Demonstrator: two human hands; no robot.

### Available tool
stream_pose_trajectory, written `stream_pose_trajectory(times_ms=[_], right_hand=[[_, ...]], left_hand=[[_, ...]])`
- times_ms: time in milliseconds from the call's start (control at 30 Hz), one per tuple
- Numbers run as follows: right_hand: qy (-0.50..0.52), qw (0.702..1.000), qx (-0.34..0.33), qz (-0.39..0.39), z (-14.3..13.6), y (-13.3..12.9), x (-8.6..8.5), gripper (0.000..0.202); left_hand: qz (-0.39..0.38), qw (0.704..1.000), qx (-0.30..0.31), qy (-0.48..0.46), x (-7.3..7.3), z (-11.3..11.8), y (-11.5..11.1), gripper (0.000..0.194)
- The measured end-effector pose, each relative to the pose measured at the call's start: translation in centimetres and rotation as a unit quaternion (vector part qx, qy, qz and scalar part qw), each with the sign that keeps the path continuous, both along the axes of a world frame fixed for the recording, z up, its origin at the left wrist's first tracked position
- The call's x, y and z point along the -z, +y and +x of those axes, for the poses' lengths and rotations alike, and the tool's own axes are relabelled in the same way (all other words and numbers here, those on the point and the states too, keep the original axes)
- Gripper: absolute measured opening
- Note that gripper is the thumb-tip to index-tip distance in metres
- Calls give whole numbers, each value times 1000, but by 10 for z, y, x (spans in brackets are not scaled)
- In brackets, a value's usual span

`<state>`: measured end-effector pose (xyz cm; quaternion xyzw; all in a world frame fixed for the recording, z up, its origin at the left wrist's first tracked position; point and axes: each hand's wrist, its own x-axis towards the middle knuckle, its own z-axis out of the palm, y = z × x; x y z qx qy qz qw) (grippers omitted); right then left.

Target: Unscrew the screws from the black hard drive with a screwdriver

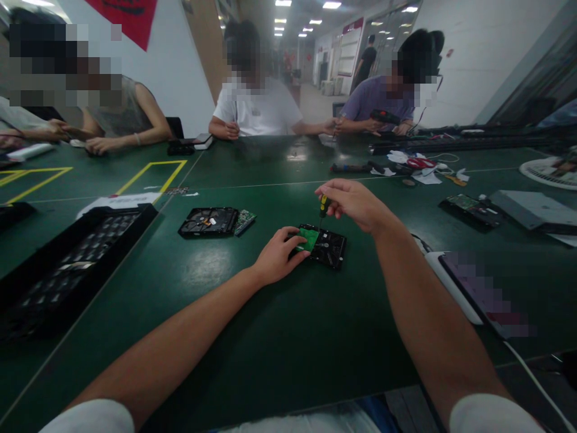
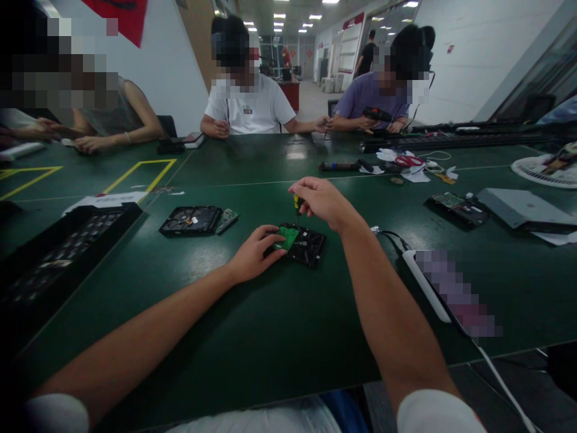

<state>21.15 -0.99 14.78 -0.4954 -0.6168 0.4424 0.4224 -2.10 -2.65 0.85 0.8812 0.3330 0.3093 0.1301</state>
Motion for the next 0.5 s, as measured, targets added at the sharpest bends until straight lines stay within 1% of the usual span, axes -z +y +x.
stream_pose_trajectory(times_ms=[100, 267, 500], right_hand=[[9, 1000, 4, -5, -1, -2, -1, 7], [31, 999, 12, -28, -4, -4, -3, 11], [33, 999, 8, -17, -3, -1, -3, 7]], left_hand=[[1, 1000, 0, 0, 0, 0, 0, 36], [6, 1000, 4, 1, 1, 0, 1, 36], [6, 1000, 1, 2, 4, 0, 2, 36]])
